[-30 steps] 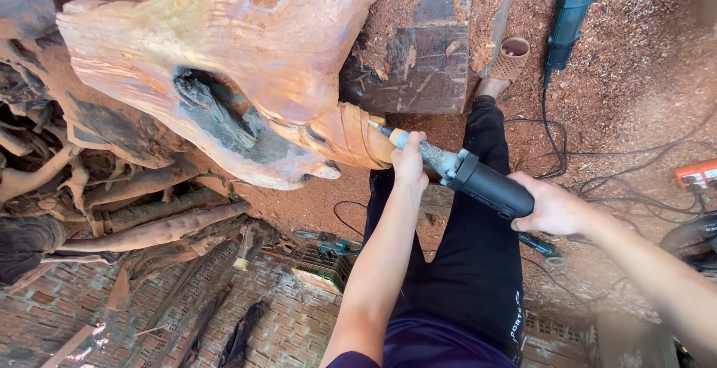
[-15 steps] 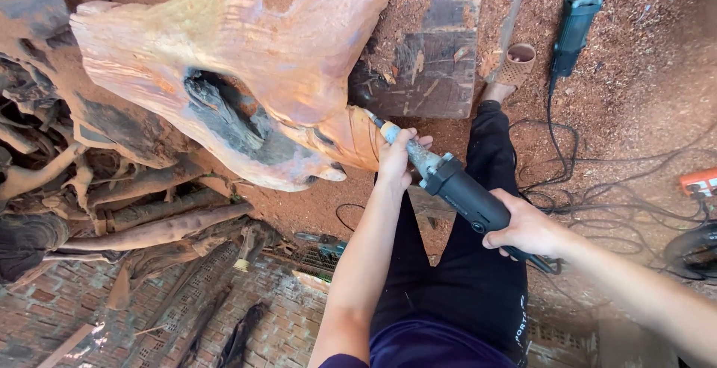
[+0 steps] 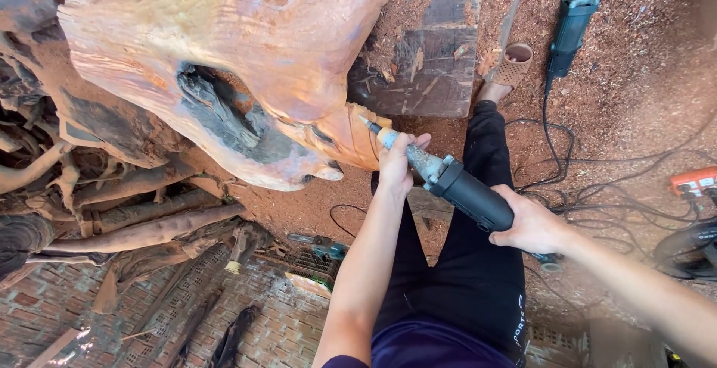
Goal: Carving and shaping a large piece of wood using a power rotary tool
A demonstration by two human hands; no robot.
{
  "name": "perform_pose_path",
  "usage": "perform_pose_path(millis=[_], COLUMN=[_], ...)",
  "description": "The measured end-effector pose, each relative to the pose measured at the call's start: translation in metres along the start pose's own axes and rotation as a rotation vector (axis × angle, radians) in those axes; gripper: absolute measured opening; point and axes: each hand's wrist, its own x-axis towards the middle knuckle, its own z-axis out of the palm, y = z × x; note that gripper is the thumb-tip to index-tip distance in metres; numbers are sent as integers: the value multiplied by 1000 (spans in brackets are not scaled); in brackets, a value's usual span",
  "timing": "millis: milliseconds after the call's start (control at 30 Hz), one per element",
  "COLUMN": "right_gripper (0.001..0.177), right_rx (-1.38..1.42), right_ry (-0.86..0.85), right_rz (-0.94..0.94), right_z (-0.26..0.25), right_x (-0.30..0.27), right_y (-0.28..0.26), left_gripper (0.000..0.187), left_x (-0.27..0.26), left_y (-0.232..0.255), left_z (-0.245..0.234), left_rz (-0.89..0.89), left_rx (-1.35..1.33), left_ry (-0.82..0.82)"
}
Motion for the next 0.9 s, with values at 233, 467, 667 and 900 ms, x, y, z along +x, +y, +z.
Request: perform_pose_path(millis=[233, 467, 667, 900], right_gripper=[85, 78, 83, 84], right_rx=[-117, 7, -7, -102], right_ry=[8, 23, 21, 28], right_rz=[9, 39, 10, -1], right_z=[-15, -28, -56, -66], right_x=[-5, 11, 5, 18], right_y=[-12, -15, -37, -31], left_gripper=[32, 30, 34, 38], left_x=[34, 54, 50, 55], left_y=[-16, -1, 1, 2], left_z=[-12, 5, 11, 10], left_rz=[-48, -117, -200, -235], left_rx=[-28, 48, 33, -39], left_ry=[-19, 8, 13, 19])
